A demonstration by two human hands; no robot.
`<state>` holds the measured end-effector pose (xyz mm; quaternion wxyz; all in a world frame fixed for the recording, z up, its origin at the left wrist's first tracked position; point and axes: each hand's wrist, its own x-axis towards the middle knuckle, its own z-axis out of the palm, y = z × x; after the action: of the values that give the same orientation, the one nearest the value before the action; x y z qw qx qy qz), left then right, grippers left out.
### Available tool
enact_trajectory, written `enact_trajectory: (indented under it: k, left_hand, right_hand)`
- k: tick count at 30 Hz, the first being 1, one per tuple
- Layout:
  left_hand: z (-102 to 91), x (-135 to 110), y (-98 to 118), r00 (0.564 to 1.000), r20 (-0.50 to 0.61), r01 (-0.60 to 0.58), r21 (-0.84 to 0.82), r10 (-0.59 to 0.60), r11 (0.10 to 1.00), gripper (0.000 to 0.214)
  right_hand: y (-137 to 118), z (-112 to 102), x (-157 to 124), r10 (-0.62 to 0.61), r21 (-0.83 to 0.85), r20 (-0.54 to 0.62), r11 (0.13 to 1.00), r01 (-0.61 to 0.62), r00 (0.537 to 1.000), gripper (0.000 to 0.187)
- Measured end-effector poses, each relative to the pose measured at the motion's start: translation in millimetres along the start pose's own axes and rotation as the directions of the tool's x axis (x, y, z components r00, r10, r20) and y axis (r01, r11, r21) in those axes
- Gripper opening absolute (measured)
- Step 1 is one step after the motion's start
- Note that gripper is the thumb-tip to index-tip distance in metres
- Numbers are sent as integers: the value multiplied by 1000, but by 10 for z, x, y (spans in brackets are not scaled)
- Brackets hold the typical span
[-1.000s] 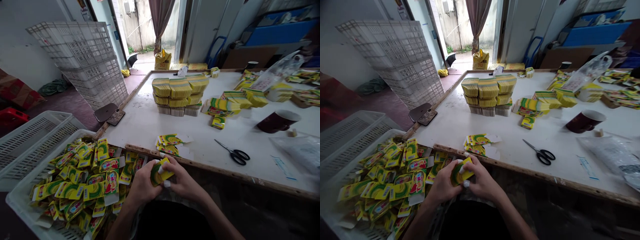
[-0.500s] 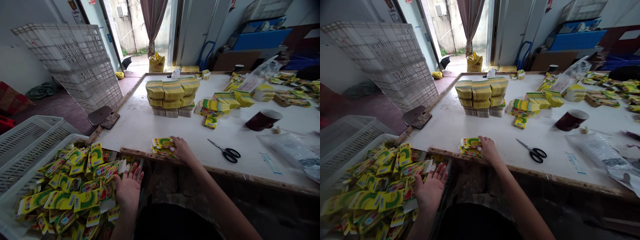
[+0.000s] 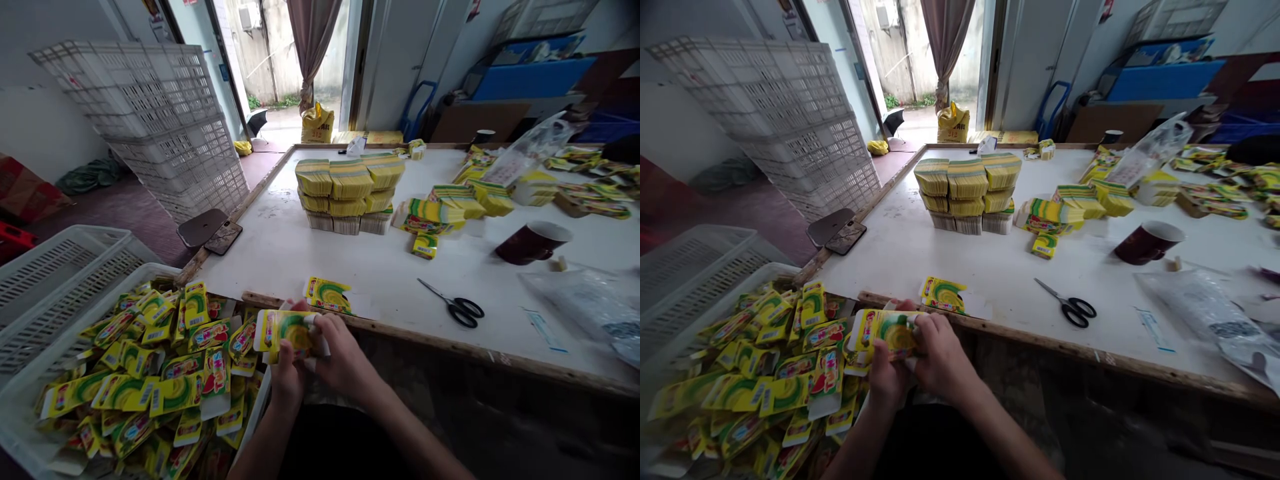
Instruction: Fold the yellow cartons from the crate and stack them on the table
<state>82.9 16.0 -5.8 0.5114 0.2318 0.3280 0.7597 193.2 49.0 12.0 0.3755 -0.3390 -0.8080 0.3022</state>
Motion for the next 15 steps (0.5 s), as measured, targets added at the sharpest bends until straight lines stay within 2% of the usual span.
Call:
enact_trajectory:
  k: [3, 7, 11, 15]
  left_hand:
    - [122, 81, 59, 991, -75, -119, -126, 111, 985, 71]
    - [84, 134, 93, 974, -176, -176, -206, 141, 963, 76]
    - [44, 149, 83, 961, -226, -202, -177, 160, 963, 78]
    - [121, 161, 105, 953, -231, -220, -92, 194, 971, 79]
  right_hand:
    - [-141, 167, -95, 116, 167, -99, 981, -99, 988, 51]
    - [-229, 190, -100, 230, 319, -17, 924, -213, 973, 50]
    - [-295, 192, -92, 349, 412, 9, 853, -321, 937, 44]
    - [-303, 194, -84, 426, 462, 69, 788, -407, 902, 41]
